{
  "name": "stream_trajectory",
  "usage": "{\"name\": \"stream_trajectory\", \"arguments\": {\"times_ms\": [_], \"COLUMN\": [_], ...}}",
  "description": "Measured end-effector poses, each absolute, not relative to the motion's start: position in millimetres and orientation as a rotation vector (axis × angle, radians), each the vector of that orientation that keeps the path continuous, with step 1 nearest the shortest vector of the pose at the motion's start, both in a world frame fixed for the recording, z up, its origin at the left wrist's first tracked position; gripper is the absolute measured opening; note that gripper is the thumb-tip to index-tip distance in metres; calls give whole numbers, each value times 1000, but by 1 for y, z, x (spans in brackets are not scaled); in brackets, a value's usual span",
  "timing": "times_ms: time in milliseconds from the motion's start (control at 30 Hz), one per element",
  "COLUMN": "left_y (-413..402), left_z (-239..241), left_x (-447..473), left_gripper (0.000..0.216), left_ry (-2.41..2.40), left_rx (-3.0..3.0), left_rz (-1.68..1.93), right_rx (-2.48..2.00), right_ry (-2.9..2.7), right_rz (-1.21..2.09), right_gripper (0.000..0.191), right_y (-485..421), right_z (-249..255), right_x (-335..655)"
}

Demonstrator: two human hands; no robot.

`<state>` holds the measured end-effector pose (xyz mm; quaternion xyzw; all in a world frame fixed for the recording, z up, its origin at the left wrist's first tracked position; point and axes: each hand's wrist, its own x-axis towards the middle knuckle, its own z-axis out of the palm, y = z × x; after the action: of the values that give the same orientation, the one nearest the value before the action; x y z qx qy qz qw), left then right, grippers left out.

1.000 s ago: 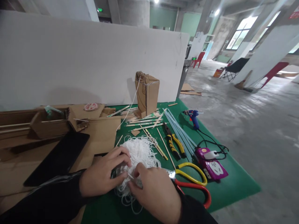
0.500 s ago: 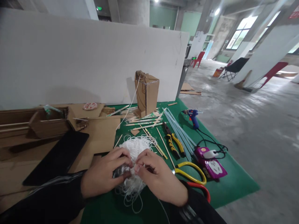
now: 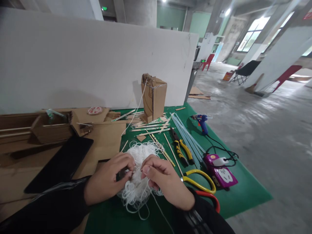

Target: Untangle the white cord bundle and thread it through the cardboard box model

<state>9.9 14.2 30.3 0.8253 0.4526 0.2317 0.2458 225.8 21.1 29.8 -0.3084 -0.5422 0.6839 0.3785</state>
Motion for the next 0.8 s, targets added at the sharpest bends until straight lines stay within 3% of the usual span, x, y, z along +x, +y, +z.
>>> {"name": "stream_trajectory", "arguments": {"times_ms": [367, 800], "left_y": [9, 3], "left_z": [29, 24], "left_x": [16, 16], "left_gripper": [10, 10], "left_ry": [1394, 1276], "left_rx": [2194, 2419], "left_rz": [824, 888], "right_rx": [-626, -515], "right_ry": [-1963, -1923], "right_rz": [1469, 1449], "right_gripper": [18, 12], "right_y": [6, 5], "right_z": [46, 34], "right_x": [232, 232]}}
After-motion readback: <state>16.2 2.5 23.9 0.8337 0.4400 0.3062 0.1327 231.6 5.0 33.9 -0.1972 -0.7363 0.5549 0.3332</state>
